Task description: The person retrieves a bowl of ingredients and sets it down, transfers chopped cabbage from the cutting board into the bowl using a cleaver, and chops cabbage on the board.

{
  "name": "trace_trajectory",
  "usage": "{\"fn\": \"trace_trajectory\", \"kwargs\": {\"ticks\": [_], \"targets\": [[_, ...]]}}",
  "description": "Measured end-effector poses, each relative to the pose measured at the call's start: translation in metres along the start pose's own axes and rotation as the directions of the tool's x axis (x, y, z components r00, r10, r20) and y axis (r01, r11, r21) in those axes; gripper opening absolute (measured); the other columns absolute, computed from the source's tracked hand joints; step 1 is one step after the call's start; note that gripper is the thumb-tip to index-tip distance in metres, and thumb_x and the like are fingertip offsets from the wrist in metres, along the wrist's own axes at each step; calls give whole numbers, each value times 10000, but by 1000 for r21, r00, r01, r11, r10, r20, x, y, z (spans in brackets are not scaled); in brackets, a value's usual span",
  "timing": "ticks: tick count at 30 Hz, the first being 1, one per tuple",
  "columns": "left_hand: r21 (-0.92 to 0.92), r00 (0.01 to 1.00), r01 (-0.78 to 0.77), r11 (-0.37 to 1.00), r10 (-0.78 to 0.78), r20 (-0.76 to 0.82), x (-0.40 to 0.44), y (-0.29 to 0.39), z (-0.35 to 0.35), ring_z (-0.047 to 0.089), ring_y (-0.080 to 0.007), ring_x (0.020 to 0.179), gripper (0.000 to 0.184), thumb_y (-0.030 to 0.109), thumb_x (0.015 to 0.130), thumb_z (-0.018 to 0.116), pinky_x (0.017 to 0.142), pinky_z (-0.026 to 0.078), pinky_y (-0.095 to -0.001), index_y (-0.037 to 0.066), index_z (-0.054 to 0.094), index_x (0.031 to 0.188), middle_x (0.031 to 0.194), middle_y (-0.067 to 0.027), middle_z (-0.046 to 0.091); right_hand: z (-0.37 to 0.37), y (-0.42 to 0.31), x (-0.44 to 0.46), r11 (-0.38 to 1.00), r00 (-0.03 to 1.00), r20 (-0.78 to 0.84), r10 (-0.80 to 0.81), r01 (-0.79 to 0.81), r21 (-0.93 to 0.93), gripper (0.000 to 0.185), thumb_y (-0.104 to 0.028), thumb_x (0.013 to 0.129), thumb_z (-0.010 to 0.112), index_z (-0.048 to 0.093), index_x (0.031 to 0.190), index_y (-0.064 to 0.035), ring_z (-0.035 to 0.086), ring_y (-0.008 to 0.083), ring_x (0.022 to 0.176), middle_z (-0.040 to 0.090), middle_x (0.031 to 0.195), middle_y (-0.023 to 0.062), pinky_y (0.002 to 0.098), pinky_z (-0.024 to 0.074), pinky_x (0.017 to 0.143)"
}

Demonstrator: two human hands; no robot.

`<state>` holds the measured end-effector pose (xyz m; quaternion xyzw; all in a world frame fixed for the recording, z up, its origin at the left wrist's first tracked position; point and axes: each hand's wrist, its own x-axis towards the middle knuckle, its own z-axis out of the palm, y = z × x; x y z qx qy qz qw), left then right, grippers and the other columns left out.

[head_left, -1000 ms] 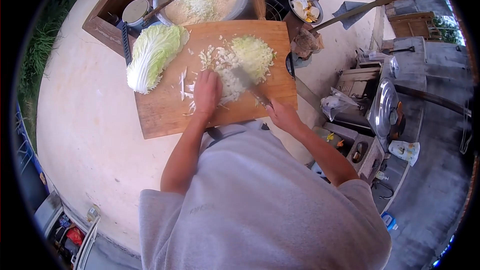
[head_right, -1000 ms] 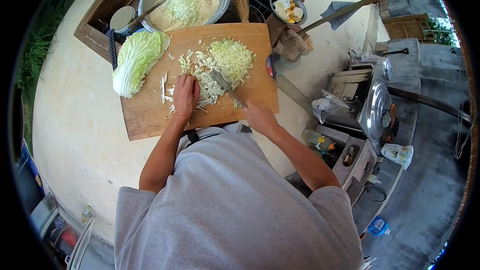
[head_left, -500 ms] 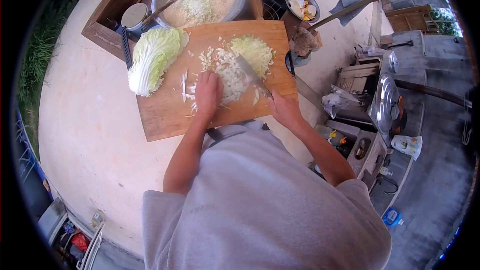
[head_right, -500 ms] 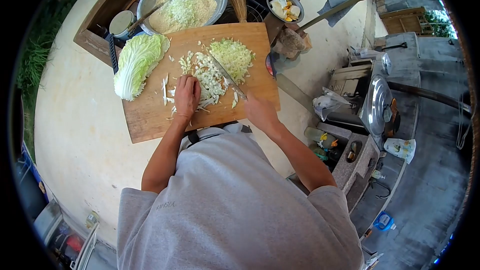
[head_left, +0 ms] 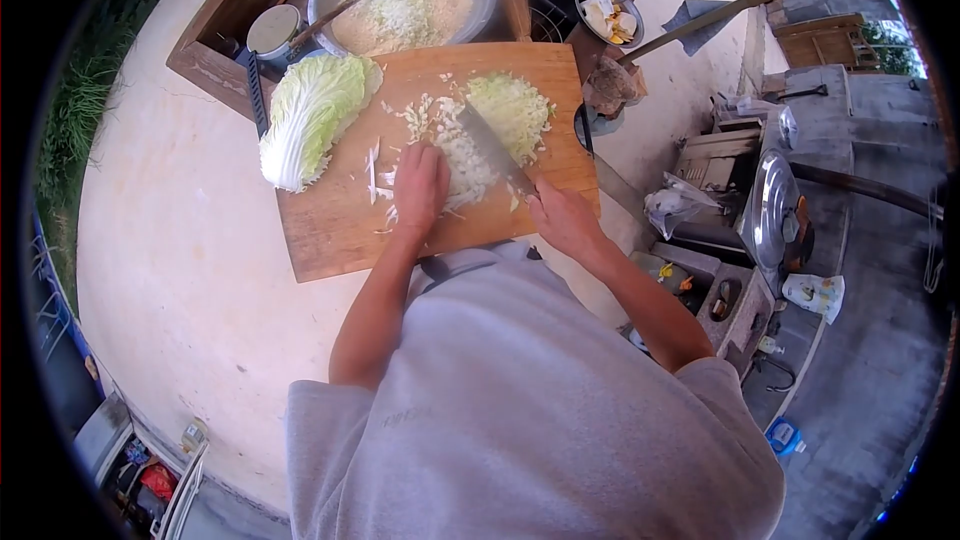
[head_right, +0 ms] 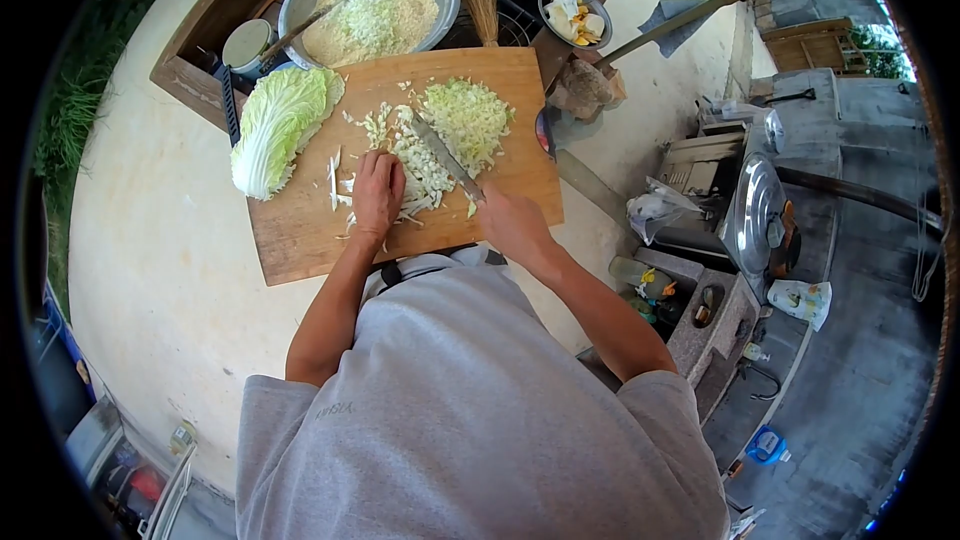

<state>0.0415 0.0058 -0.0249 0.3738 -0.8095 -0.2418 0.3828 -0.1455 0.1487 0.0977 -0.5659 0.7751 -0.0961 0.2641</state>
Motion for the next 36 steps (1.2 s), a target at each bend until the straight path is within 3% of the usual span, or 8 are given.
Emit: {"fn": "trace_trajectory", "kwargs": {"ticks": [10, 18, 21, 28, 33, 36], "targets": [[140, 993, 14, 990, -30, 112, 1, 5, -1, 541, -369, 936, 164, -19, 826, 615, 836, 484, -441, 1, 552, 976, 1006, -178, 561, 29, -34, 9, 997, 998, 63, -20, 15, 82, 181, -152, 927, 542, 522, 961, 25, 640, 488, 732, 644, 738, 275, 586, 490, 675], [118, 993, 25, 993, -38, 108, 2, 2, -1, 526, -369, 934, 184, 20, 801, 623, 822, 472, -460, 20, 543, 967, 989, -169, 541, 28, -35, 9, 995, 992, 125, 28, -39, 91, 184, -164, 947, 549, 520, 948, 18, 640, 485, 716, 639, 720, 271, 591, 489, 661], [108, 989, 42, 993, -57, 138, 0, 0, 0, 524, -369, 934, 197, 26, 801, 624, 822, 469, -462, 19, 544, 981, 988, -173, 537, 57, -35, 20, 988, 999, -31, -29, 33, 150, 193, -177, 956, 553, 519, 935, 12, 634, 484, 686, 633, 691, 260, 585, 489, 639], [61, 997, 7, 998, -11, 73, 3, 2, -1, 527, -369, 889, 156, 36, 807, 624, 806, 466, -453, 26, 561, 949, 928, -159, 537, 80, -30, 45, 991, 983, -186, -7, 31, 126, 204, -202, 958, 568, 527, 919, -7, 632, 467, 649, 626, 667, 246, 560, 491, 597], [66, 985, 21, 998, -32, 167, 7, 8, -28, 576, -361, 1047, 88, 73, 909, 618, 988, 415, -486, 18, 628, 976, 1109, -161, 622, 84, -32, 42, 990, 983, -185, 7, 19, 138, 206, -215, 963, 559, 520, 947, -13, 631, 469, 663, 631, 678, 247, 574, 480, 607], [-19, 981, 160, 987, -161, -110, 9, 5, -41, 559, -383, 1072, 165, 101, 910, 628, 992, 398, -489, -1, 631, 1040, 1116, -186, 607, 78, -35, 41, 988, 987, -159, 28, -4, 153, 203, -214, 967, 549, 515, 963, -14, 634, 469, 680, 637, 694, 248, 579, 481, 620]]}}
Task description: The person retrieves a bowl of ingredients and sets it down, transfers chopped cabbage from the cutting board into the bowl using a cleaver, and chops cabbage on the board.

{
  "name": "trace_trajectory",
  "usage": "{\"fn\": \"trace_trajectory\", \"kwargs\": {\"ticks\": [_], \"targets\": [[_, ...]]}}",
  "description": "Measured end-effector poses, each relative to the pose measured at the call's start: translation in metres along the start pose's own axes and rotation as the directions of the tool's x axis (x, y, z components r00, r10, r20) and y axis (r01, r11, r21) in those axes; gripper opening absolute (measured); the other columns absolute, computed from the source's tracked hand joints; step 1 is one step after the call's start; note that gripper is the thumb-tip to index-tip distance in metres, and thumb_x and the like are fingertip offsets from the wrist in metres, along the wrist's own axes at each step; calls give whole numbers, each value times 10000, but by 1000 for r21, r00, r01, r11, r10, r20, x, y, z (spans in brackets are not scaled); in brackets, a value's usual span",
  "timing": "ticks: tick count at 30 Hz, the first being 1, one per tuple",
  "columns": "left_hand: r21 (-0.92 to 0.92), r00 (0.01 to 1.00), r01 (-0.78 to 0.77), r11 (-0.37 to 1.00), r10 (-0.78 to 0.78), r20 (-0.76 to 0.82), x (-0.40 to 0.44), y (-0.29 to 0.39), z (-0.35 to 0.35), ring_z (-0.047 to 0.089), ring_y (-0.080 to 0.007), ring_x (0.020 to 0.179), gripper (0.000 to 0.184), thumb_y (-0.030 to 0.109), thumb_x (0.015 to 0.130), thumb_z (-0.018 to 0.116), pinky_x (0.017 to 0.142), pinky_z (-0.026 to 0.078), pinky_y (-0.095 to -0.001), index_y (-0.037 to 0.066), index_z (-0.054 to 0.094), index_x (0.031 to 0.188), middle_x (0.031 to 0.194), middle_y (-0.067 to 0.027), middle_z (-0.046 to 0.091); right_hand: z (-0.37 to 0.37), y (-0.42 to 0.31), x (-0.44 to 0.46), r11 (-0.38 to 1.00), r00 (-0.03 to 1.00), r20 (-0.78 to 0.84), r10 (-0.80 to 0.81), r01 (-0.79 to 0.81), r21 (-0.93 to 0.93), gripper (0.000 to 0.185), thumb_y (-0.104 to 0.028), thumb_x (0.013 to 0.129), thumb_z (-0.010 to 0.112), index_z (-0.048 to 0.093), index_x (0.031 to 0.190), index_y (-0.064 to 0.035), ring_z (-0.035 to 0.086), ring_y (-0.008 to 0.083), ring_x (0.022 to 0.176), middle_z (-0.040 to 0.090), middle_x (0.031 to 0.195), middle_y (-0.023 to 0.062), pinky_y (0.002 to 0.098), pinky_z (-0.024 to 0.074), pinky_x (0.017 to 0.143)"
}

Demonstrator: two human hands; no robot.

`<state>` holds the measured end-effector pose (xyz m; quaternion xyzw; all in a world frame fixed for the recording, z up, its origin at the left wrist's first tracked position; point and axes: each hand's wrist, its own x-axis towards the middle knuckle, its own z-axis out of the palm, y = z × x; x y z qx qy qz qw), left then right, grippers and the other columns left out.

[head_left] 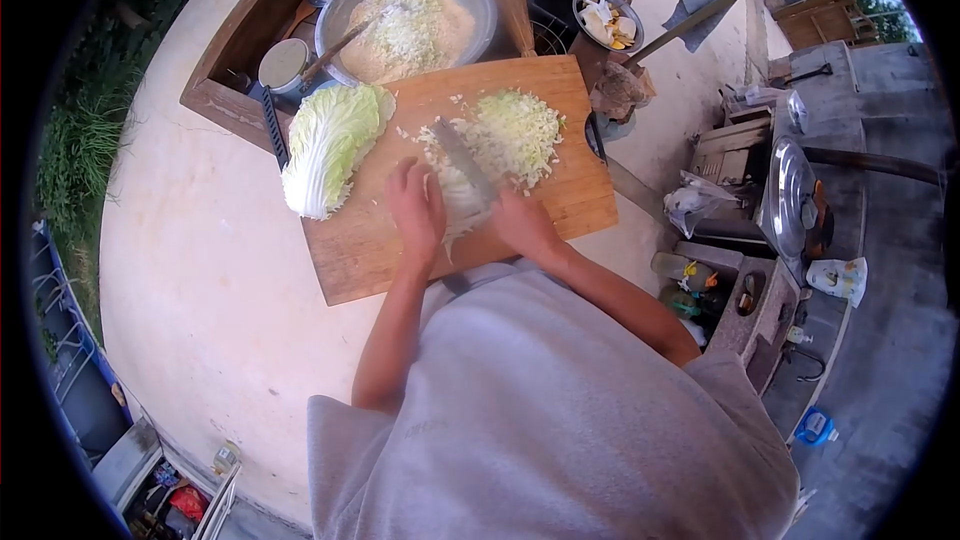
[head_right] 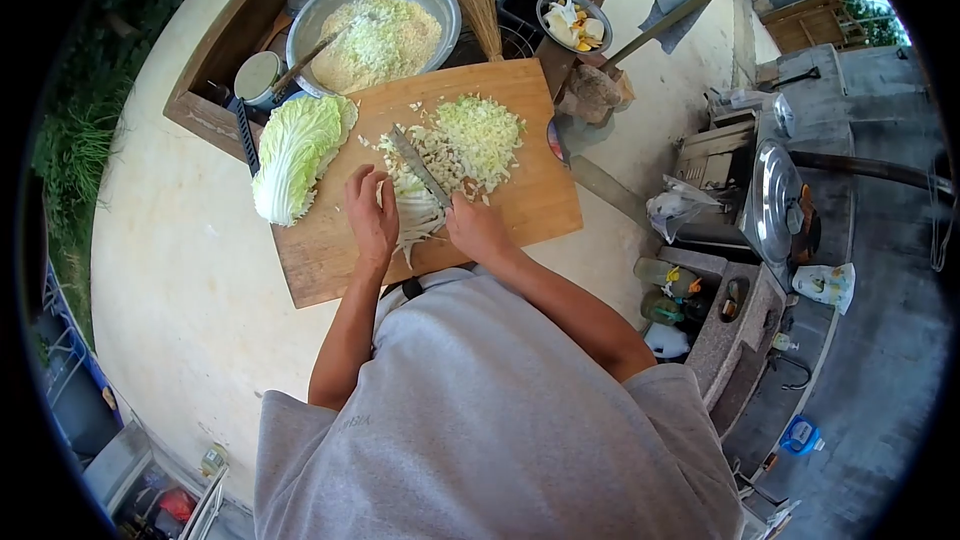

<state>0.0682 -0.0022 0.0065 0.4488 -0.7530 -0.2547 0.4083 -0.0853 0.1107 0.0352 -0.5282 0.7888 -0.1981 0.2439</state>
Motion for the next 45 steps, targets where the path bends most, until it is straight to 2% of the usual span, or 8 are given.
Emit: {"fn": "trace_trajectory", "kwargs": {"ticks": [4, 5, 9, 17, 20, 28, 39, 45], "targets": [[191, 951, 305, 933, -286, -119, -8, -49, 1, 546, -383, 1117, 186, 130, 942, 605, 938, 438, -438, -10, 671, 1044, 1176, -200, 604, 3, 3, 0, 999, 999, 10, -37, 37, -3, 202, -210, 970, 539, 512, 963, -11, 638, 470, 700, 641, 713, 255, 584, 481, 632], [213, 952, 303, 929, -284, -115, -7, -57, 1, 596, -327, 1025, 227, 162, 974, 583, 886, 463, -400, -32, 683, 1039, 1080, -196, 638, 3, 4, 0, 999, 999, 8, -41, 41, 0, 201, -209, 970, 538, 512, 961, -10, 638, 471, 699, 641, 714, 257, 584, 482, 633], [-274, 918, 393, 877, -360, 166, 5, -50, 11, 594, -376, 761, 267, 187, 959, 583, 752, 479, -447, -63, 673, 939, 771, -200, 628, 6, 8, 0, 998, 997, 18, -69, 69, -8, 203, -208, 968, 540, 513, 953, -8, 638, 477, 696, 641, 717, 261, 583, 487, 633], [102, 990, -58, 993, 45, 131, -13, -6, 22, 545, -350, 933, 97, 71, 915, 644, 828, 454, -432, 52, 654, 1009, 994, -136, 619, -17, -7, -2, 998, 997, 20, -69, 69, -14, 197, -209, 956, 562, 523, 959, -15, 638, 485, 692, 644, 710, 260, 579, 493, 616], [137, 990, -112, 984, 99, 102, -18, -12, 27, 543, -344, 922, 104, 55, 899, 649, 824, 453, -428, 57, 649, 1003, 991, -134, 613, -38, -20, -9, 996, 996, 51, -79, 81, -22, 194, -200, 951, 563, 529, 955, -10, 641, 486, 700, 646, 710, 258, 579, 495, 623], [143, 987, -148, 979, 138, 77, -15, -14, 32, 541, -340, 911, 178, -3, 809, 646, 817, 455, -436, 46, 617, 977, 964, -129, 598, -62, -28, -17, 992, 970, 236, -52, 77, -97, 143, -126, 914, 545, 542, 957, 10, 653, 466, 711, 654, 712, 248, 565, 506, 640], [132, 992, -114, 985, 105, 72, -17, -16, 34, 543, -346, 889, 150, 1, 800, 628, 776, 454, -442, 38, 564, 930, 911, -145, 564, -2, 1, -6, 994, 994, 17, -112, 113, -10, 163, -190, 965, 551, 517, 956, -31, 630, 464, 650, 632, 671, 231, 568, 488, 600], [193, 996, -68, 979, 57, 64, -20, -21, 40, 536, -346, 883, 159, 44, 816, 627, 777, 438, -453, 45, 547, 953, 921, -155, 531, -50, -19, -17, 993, 983, 163, -83, 95, -66, 167, -190, 955, 550, 517, 972, -27, 635, 466, 689, 642, 715, 244, 589, 483, 635]]}}
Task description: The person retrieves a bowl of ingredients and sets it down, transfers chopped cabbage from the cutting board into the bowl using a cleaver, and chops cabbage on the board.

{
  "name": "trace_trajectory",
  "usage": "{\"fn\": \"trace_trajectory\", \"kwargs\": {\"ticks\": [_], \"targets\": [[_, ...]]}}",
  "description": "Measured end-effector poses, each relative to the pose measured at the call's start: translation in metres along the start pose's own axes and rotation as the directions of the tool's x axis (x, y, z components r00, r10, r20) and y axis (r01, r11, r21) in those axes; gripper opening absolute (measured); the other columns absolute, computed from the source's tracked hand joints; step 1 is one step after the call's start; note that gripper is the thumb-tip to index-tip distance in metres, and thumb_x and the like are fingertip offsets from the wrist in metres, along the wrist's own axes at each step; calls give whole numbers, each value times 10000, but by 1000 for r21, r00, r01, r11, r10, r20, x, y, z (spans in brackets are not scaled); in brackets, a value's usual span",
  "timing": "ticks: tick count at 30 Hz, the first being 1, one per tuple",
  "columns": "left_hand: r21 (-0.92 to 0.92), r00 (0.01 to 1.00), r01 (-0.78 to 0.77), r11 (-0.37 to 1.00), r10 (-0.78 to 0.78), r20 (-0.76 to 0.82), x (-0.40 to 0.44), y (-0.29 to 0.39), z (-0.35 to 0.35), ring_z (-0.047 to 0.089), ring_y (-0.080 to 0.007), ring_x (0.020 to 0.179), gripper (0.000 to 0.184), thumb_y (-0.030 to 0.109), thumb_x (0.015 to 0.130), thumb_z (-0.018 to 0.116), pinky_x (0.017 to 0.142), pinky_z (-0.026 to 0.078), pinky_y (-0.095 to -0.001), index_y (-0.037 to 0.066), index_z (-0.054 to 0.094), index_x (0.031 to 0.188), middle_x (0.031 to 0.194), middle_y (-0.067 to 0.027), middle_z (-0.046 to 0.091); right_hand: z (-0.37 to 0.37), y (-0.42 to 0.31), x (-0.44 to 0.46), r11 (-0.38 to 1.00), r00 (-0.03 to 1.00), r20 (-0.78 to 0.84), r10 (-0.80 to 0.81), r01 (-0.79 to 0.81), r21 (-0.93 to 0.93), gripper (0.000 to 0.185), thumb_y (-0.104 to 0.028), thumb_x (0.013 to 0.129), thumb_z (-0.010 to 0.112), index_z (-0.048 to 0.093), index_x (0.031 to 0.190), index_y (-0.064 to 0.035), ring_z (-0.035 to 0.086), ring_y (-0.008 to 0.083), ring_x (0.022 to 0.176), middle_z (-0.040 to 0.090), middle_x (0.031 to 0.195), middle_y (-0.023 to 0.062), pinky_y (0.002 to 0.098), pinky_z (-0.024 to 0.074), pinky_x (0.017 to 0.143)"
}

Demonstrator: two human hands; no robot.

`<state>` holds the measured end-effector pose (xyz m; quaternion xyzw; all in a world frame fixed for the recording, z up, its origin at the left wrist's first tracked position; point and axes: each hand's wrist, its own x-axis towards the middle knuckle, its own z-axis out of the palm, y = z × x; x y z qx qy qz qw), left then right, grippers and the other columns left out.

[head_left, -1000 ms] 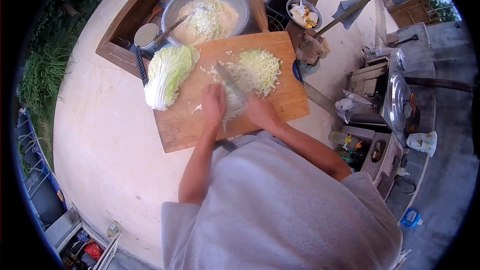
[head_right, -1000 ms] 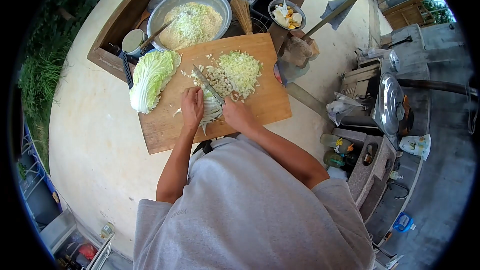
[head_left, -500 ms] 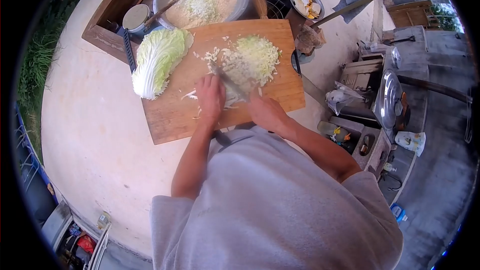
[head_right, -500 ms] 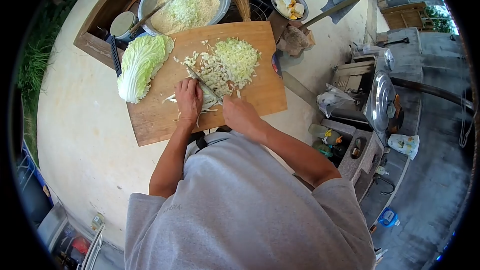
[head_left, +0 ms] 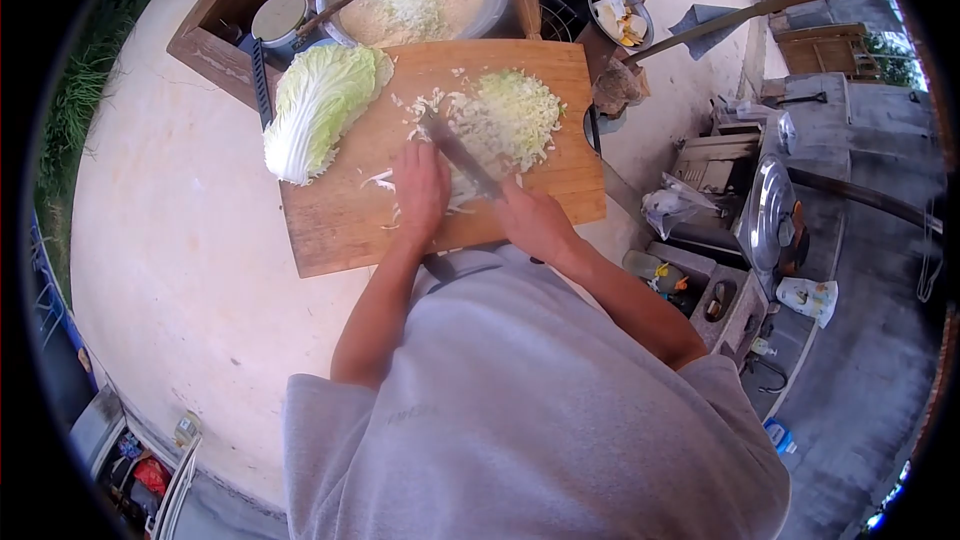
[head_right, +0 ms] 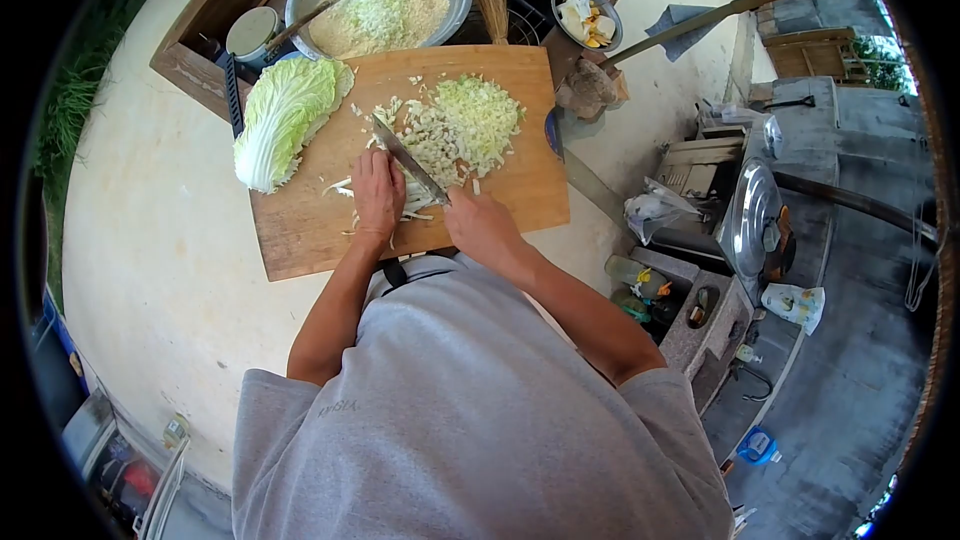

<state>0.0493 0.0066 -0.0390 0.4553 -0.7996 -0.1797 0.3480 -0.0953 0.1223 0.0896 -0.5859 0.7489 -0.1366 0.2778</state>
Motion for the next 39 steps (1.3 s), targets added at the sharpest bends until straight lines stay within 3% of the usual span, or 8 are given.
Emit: {"fn": "trace_trajectory", "kwargs": {"ticks": [4, 8, 14, 20, 23, 26, 30, 39], "targets": [[8, 998, -4, 1000, 3, 56, -1, -2, -1, 526, -354, 907, 182, 46, 789, 621, 779, 438, -460, 40, 533, 948, 944, -157, 527, 2, -4, 1, 997, 992, 113, 60, -65, 36, 181, -180, 943, 551, 520, 970, -4, 641, 463, 698, 648, 733, 251, 586, 493, 638], [8, 997, 8, 1000, -9, 74, 5, 3, -4, 524, -359, 902, 184, 34, 781, 613, 782, 438, -465, 32, 525, 943, 946, -159, 526, 49, 11, 30, 1000, 1000, -23, -13, 13, -17, 192, -182, 943, 559, 521, 965, 4, 645, 462, 694, 648, 717, 247, 582, 499, 631], [-15, 1000, 12, 1000, -12, 13, -1, 0, -3, 526, -365, 906, 180, 11, 780, 596, 793, 443, -460, 28, 520, 942, 946, -168, 524, 38, 8, 31, 1000, 997, -73, 10, -8, 20, 199, -216, 953, 559, 513, 956, -23, 633, 481, 711, 640, 719, 257, 590, 486, 641], [-21, 1000, 17, 1000, -17, 4, -2, 0, -2, 524, -369, 914, 193, 21, 777, 602, 800, 442, -464, 29, 515, 949, 949, -171, 524, -7, -5, 3, 999, 987, 151, 45, -46, -2, 188, -189, 953, 544, 514, 937, -4, 624, 497, 766, 639, 764, 283, 587, 479, 691], [6, 998, 42, 999, -42, 49, -2, 0, -5, 521, -372, 918, 206, 30, 769, 609, 802, 437, -469, 28, 510, 950, 953, -172, 523, 10, 3, 9, 999, 991, 128, -42, 44, -12, 180, -170, 953, 537, 517, 937, 8, 632, 486, 736, 642, 738, 268, 581, 489, 667], [0, 996, 50, 999, -50, 80, 2, 3, -4, 507, -381, 918, 198, 27, 777, 600, 810, 430, -473, 20, 496, 945, 949, -183, 510, 53, 3, 36, 999, 1000, -13, -25, 25, -36, 192, -173, 958, 535, 516, 943, 17, 640, 475, 701, 644, 708, 251, 574, 498, 639], [-37, 996, 44, 998, -41, 76, -4, 3, -9, 489, -397, 914, 177, 12, 801, 576, 821, 427, -475, 1, 474, 945, 938, -205, 487, 48, 2, 37, 1000, 997, -70, -21, 20, -18, 194, -195, 967, 537, 522, 977, -1, 640, 473, 692, 642, 699, 251, 578, 497, 635], [-60, 1000, 25, 998, -24, 18, -3, 1, -5, 485, -400, 901, 172, -4, 796, 565, 803, 424, -480, -1, 471, 940, 921, -210, 475, -11, -11, 8, 999, 983, 181, 31, -37, 29, 206, -181, 948, 546, 510, 966, 21, 637, 480, 783, 642, 777, 282, 571, 488, 668]]}}
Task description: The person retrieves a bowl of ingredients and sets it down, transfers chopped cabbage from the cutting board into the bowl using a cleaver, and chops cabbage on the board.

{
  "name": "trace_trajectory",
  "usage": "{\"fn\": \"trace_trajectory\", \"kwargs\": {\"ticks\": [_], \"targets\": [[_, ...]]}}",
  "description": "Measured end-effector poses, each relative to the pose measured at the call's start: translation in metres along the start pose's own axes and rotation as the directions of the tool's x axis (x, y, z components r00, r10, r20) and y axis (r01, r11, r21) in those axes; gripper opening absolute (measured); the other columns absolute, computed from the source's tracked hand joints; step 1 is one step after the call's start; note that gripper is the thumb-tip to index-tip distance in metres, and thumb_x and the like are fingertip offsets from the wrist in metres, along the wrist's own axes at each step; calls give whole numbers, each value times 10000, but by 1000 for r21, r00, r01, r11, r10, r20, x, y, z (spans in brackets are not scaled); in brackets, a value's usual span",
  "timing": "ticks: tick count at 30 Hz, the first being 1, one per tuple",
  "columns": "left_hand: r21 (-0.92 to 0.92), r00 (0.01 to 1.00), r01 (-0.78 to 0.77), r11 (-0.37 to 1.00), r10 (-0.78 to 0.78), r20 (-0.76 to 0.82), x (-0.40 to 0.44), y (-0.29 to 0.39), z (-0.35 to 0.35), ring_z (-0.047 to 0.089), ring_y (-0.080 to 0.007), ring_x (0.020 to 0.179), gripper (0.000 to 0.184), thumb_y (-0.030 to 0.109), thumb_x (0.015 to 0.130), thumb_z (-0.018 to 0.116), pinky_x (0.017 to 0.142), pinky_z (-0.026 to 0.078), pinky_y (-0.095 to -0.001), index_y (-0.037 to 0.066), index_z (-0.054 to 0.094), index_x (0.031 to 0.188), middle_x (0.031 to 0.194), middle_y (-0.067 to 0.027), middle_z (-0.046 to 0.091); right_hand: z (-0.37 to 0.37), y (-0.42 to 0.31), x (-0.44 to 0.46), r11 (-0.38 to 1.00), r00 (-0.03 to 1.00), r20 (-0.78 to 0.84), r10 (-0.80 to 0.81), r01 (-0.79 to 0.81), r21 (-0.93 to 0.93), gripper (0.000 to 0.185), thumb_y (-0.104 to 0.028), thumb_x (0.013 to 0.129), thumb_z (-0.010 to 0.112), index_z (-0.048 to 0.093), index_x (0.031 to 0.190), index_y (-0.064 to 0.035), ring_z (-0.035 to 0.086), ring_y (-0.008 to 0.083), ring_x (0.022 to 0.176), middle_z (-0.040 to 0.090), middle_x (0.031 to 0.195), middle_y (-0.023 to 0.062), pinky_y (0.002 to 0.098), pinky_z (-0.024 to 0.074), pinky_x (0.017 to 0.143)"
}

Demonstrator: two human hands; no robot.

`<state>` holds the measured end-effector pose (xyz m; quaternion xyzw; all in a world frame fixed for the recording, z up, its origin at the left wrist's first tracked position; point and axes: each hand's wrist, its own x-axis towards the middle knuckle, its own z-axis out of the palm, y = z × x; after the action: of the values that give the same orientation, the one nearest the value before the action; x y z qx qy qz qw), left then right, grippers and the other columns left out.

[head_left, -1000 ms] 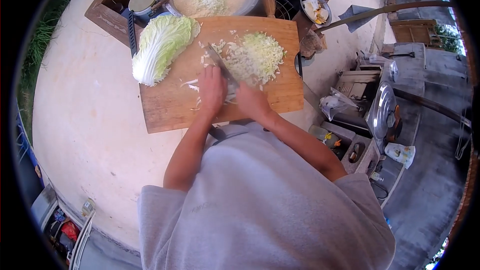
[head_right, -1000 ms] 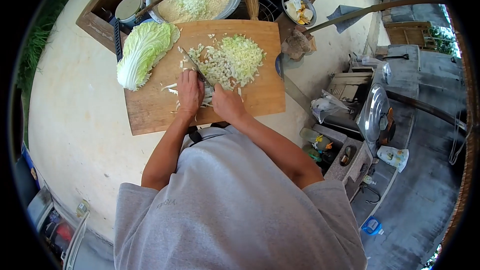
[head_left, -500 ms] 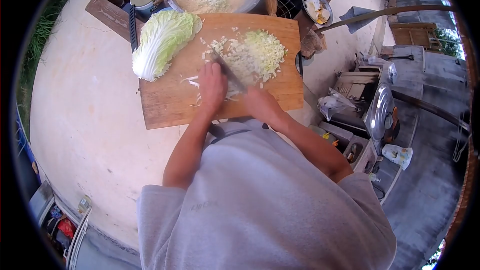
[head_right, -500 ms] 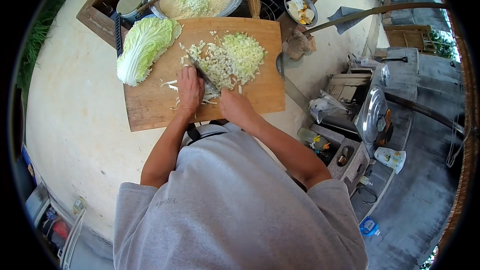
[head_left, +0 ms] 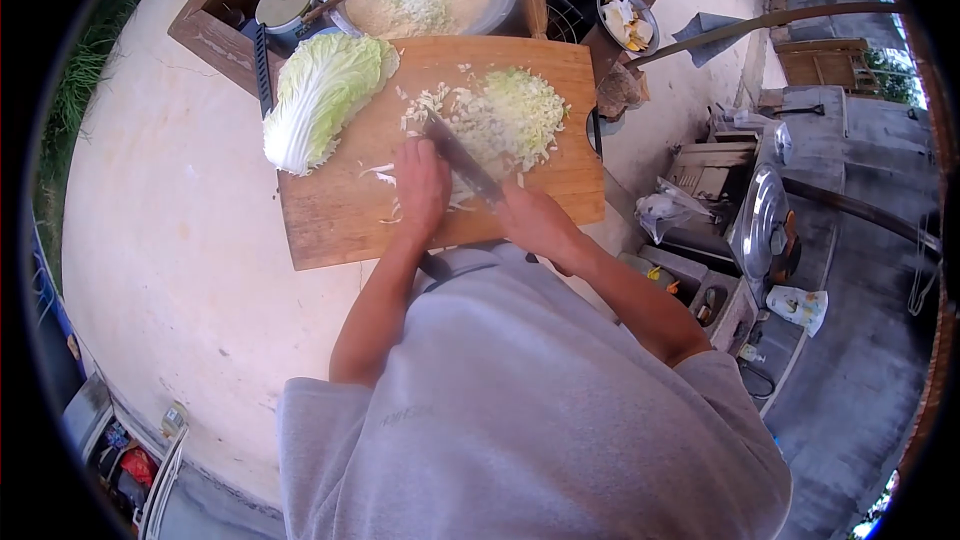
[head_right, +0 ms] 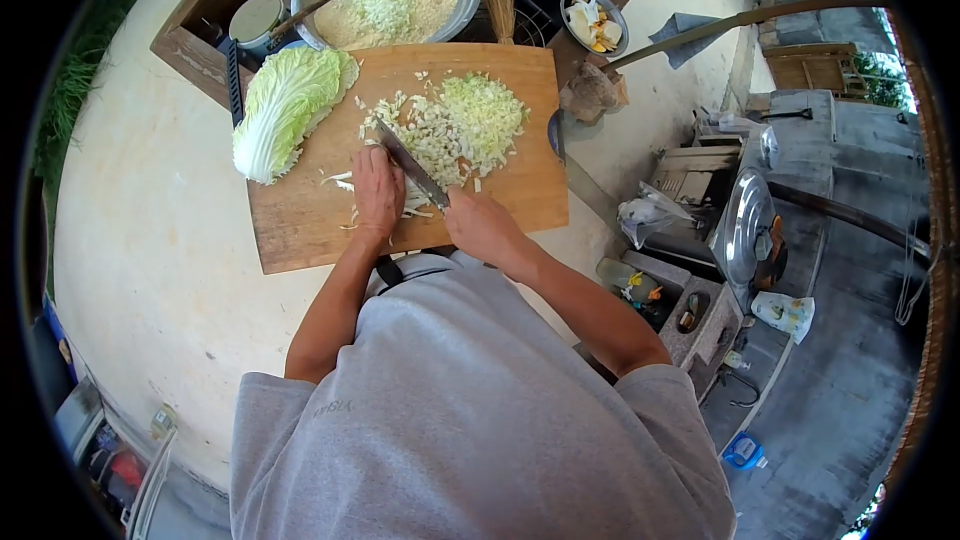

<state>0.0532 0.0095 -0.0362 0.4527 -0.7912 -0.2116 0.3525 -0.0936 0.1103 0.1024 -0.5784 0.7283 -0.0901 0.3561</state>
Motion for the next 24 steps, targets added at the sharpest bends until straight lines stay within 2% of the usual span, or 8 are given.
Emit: {"fn": "trace_trajectory", "kwargs": {"ticks": [6, 10, 11, 18, 19, 22, 23, 24], "targets": [[32, 999, 27, 999, -29, 38, 5, 0, 1, 509, -384, 896, 171, 13, 790, 590, 805, 431, -484, 23, 492, 931, 931, -187, 517, 62, 15, 45, 994, 975, -196, -100, 91, -55, 207, -172, 943, 555, 511, 949, 31, 643, 477, 726, 639, 726, 274, 559, 501, 644], [-38, 999, 34, 999, -33, 22, 5, -1, -2, 517, -390, 898, 128, 0, 822, 563, 799, 433, -487, 29, 522, 940, 922, -180, 536, 58, 25, 48, 999, 970, -242, 5, 3, 34, 215, -200, 950, 569, 517, 973, 8, 643, 483, 727, 644, 724, 273, 585, 499, 652], [-49, 999, 25, 998, -24, 24, 6, 0, -5, 525, -389, 887, 49, 18, 917, 549, 800, 433, -469, 11, 541, 965, 913, -196, 546, 55, 30, 50, 996, 968, -249, -4, 26, 84, 220, -214, 952, 573, 532, 973, 1, 639, 493, 738, 648, 741, 279, 594, 493, 662], [-150, 964, 48, 988, -7, 265, 17, 3, -41, 539, -431, 907, 120, 109, 968, 552, 790, 442, -490, -4, 586, 988, 937, -225, 572, 27, 44, 52, 999, 971, -239, 18, -7, 49, 241, -228, 965, 553, 558, 980, 12, 639, 504, 773, 652, 785, 293, 589, 493, 696], [-158, 952, 88, 984, -36, 305, 15, 3, -44, 549, -420, 989, 231, 200, 949, 614, 857, 440, -485, 1, 615, 1066, 1031, -209, 601, 21, 44, 51, 999, 974, -225, 23, -13, 49, 244, -232, 969, 545, 556, 985, 12, 640, 503, 790, 655, 804, 296, 588, 492, 701], [55, 931, -76, 996, 51, 361, 3, 15, -60, 533, -378, 1202, 522, 372, 913, 691, 1056, 398, -490, 25, 590, 1290, 1269, -179, 589, 25, 53, 57, 998, 971, -238, 18, -3, 64, 241, -230, 970, 545, 553, 989, 10, 640, 502, 803, 654, 818, 299, 587, 490, 703], [109, 897, -80, 991, 24, 440, -6, 11, -59, 443, -374, 1331, 855, 476, 785, 786, 1162, 278, -541, 55, 459, 1453, 1446, -160, 475, 26, 55, 58, 998, 972, -234, 14, 1, 65, 240, -230, 970, 545, 552, 990, 9, 640, 501, 805, 655, 824, 298, 586, 490, 705], [133, 893, -92, 987, 23, 449, -10, 14, -62, 425, -374, 1348, 907, 476, 763, 800, 1171, 265, -543, 62, 425, 1478, 1471, -160, 448, 25, 55, 57, 998, 973, -232, 13, 3, 68, 239, -230, 970, 546, 551, 990, 8, 640, 500, 807, 657, 829, 297, 586, 491, 707]]}}
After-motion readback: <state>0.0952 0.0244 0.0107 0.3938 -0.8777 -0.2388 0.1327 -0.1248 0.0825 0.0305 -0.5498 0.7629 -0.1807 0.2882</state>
